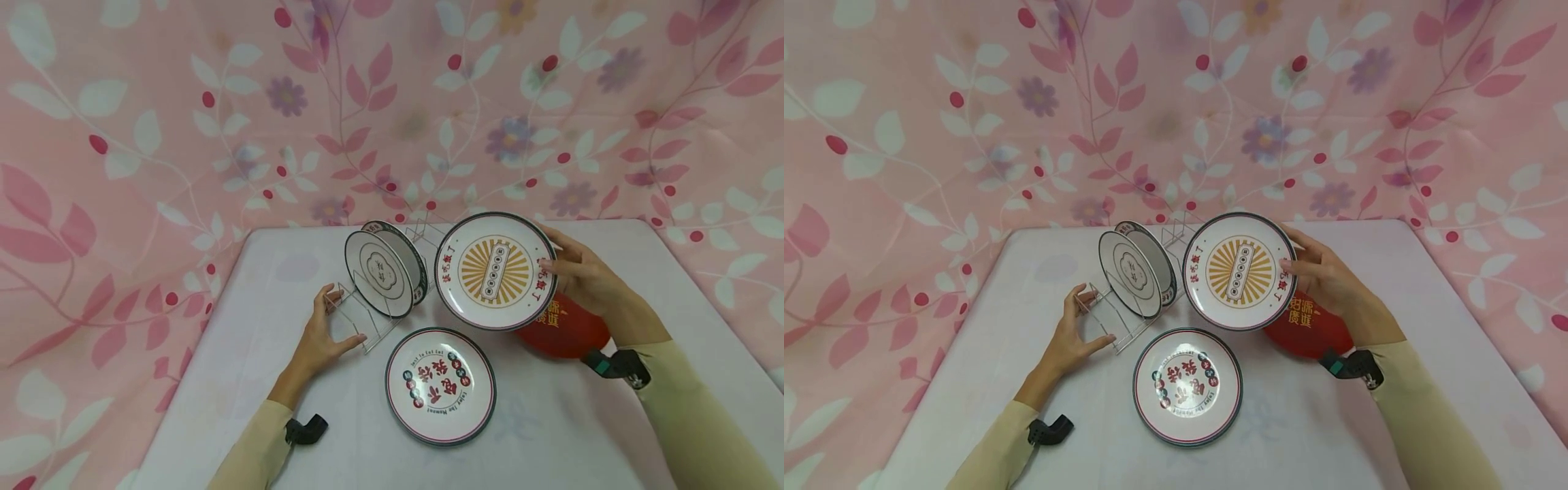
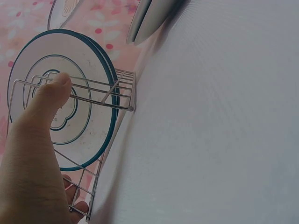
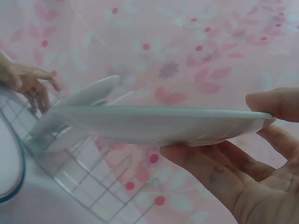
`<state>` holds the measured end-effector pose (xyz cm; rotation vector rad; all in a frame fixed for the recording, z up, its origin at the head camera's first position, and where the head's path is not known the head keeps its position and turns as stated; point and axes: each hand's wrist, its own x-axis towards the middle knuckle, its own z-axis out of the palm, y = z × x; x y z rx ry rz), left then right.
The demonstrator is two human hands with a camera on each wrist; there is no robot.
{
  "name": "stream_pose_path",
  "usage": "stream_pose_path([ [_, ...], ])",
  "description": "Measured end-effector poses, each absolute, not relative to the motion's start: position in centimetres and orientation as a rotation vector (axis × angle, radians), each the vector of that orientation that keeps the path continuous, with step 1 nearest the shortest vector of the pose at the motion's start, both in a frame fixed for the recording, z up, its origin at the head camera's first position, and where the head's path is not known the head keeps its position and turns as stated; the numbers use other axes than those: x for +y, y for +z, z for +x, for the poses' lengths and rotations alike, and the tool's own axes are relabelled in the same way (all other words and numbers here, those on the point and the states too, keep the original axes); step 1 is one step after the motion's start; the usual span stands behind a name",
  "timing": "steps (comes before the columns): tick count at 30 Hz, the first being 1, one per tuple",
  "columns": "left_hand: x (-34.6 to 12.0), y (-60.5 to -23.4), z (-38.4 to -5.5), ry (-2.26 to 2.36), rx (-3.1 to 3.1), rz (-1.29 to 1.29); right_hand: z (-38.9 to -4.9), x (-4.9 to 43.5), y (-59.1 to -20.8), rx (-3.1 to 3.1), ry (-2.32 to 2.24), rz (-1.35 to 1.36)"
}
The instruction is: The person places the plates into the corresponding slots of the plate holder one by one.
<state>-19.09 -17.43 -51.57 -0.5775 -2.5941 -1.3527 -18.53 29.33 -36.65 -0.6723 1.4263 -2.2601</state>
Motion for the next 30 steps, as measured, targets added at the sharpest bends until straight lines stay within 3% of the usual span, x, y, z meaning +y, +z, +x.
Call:
stream_pose_path([
  [12, -17.6, -51.9, -19.0, -1.403, -2.584, -0.581, -23.9, 28.7, -32.2, 1.474, -2.260, -0.667],
  [30, -17.6, -51.7, -19.3, -1.372, -2.587, -0.570, -27.0, 25.6, -32.5, 1.798, -2.193, -0.491],
])
